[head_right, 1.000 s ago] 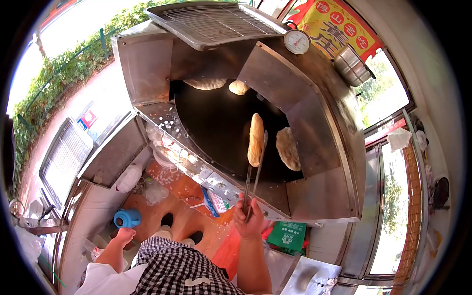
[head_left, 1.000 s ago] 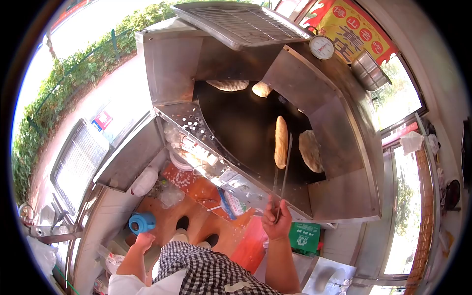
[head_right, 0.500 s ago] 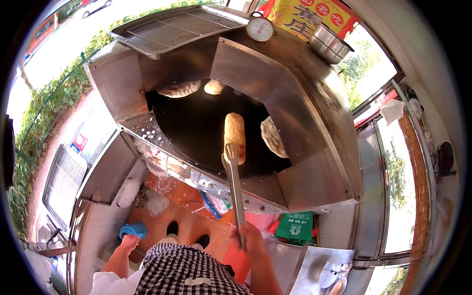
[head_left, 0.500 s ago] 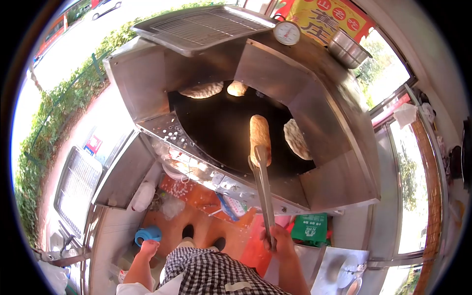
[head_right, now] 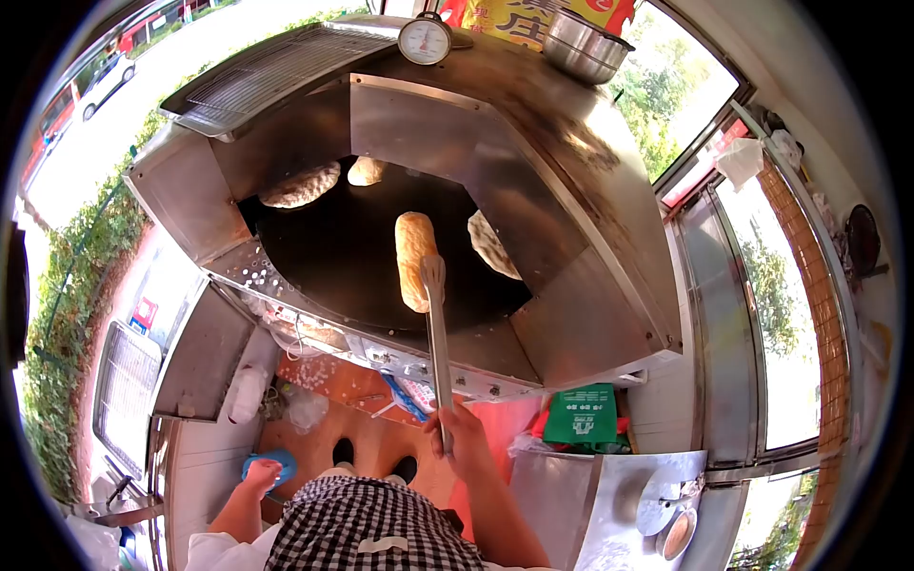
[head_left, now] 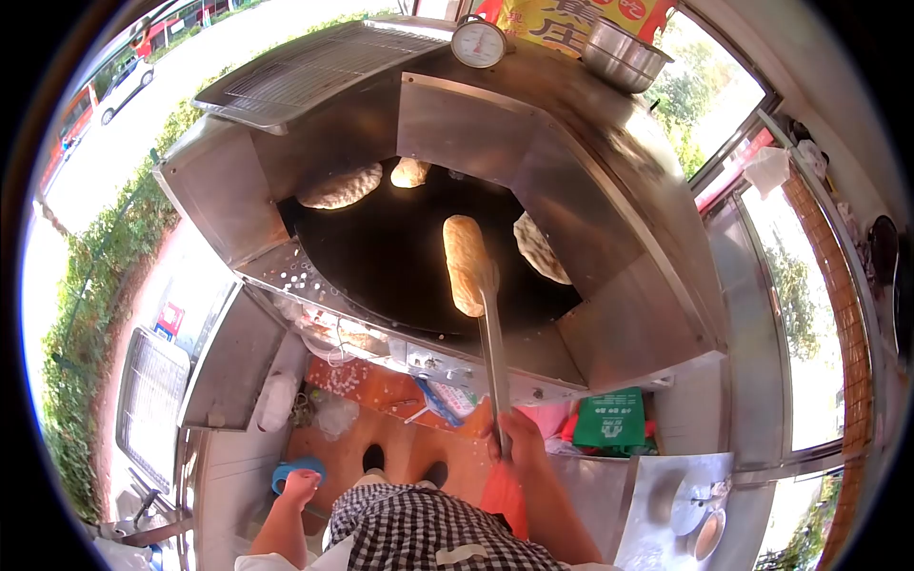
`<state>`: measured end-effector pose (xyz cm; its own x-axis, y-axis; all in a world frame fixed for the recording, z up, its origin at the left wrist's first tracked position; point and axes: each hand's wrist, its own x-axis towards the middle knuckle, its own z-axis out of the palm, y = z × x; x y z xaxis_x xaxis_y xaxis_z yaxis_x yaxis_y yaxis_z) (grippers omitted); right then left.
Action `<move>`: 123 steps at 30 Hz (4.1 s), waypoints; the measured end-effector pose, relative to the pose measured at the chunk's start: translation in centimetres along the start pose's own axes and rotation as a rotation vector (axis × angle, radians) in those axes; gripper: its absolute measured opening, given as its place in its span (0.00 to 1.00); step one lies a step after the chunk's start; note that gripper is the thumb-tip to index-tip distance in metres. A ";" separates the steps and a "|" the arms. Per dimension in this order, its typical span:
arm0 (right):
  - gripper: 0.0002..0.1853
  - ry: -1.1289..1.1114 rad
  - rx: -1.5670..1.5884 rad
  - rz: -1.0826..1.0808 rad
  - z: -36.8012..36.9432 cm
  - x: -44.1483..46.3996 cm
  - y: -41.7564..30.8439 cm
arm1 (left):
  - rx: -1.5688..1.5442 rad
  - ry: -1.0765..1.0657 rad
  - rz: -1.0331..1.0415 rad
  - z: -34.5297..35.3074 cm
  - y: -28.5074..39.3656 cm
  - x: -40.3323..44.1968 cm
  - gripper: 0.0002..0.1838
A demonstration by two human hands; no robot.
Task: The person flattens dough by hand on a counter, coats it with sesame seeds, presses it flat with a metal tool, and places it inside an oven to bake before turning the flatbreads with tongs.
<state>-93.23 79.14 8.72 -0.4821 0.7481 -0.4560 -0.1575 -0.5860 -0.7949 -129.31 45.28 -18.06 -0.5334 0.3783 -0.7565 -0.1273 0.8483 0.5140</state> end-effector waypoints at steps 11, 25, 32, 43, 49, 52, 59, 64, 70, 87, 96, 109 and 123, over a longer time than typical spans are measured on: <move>0.18 0.039 -0.035 -0.008 1.8 6.6 -3.7 | -0.073 0.075 -0.033 1.1 -1.4 -3.3 0.13; 0.18 -0.044 -0.016 -0.009 -0.3 4.3 -2.9 | -0.044 0.032 -0.076 3.3 -2.2 -5.9 0.13; 0.19 -0.051 0.028 0.024 -1.2 4.6 -3.1 | -0.079 0.064 0.020 4.3 -0.8 -5.8 0.12; 0.17 -0.046 0.162 -0.023 0.1 5.5 -3.2 | -0.072 -0.043 -0.132 3.7 -3.8 -5.7 0.11; 0.17 0.028 0.208 -0.034 2.4 6.7 -2.8 | -0.080 -0.048 -0.075 0.6 -2.5 -0.9 0.08; 0.17 0.106 0.273 -0.029 4.2 8.1 -2.8 | -0.102 -0.021 0.051 -1.2 -1.2 2.2 0.07; 0.15 0.185 0.295 -0.096 8.4 12.6 -4.1 | -0.139 0.011 0.093 -3.9 1.4 4.6 0.13; 0.13 0.189 0.318 -0.111 10.1 12.7 -3.5 | -0.074 -0.008 0.030 -6.2 -2.1 4.7 0.12; 0.12 0.203 0.299 -0.132 12.2 13.0 -3.5 | -0.127 -0.078 -0.148 -8.8 -8.6 5.4 0.11; 0.13 0.178 0.316 -0.219 14.4 19.0 -5.5 | -0.069 -0.063 -0.008 -9.9 -6.6 5.6 0.12; 0.13 0.165 0.373 -0.174 17.1 22.1 -6.3 | -0.110 -0.045 -0.067 -11.4 -6.8 5.0 0.09; 0.11 0.230 0.321 -0.083 19.0 19.4 -3.4 | -0.142 -0.076 -0.071 -11.0 -5.0 6.9 0.09; 0.11 0.234 0.310 -0.098 20.0 18.6 -2.9 | -0.024 -0.018 -0.021 -12.2 -0.2 7.2 0.10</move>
<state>-119.02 88.48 10.54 -0.2479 0.8351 -0.4911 -0.4627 -0.5475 -0.6972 -143.31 43.33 -18.65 -0.5156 0.3669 -0.7743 -0.1588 0.8471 0.5072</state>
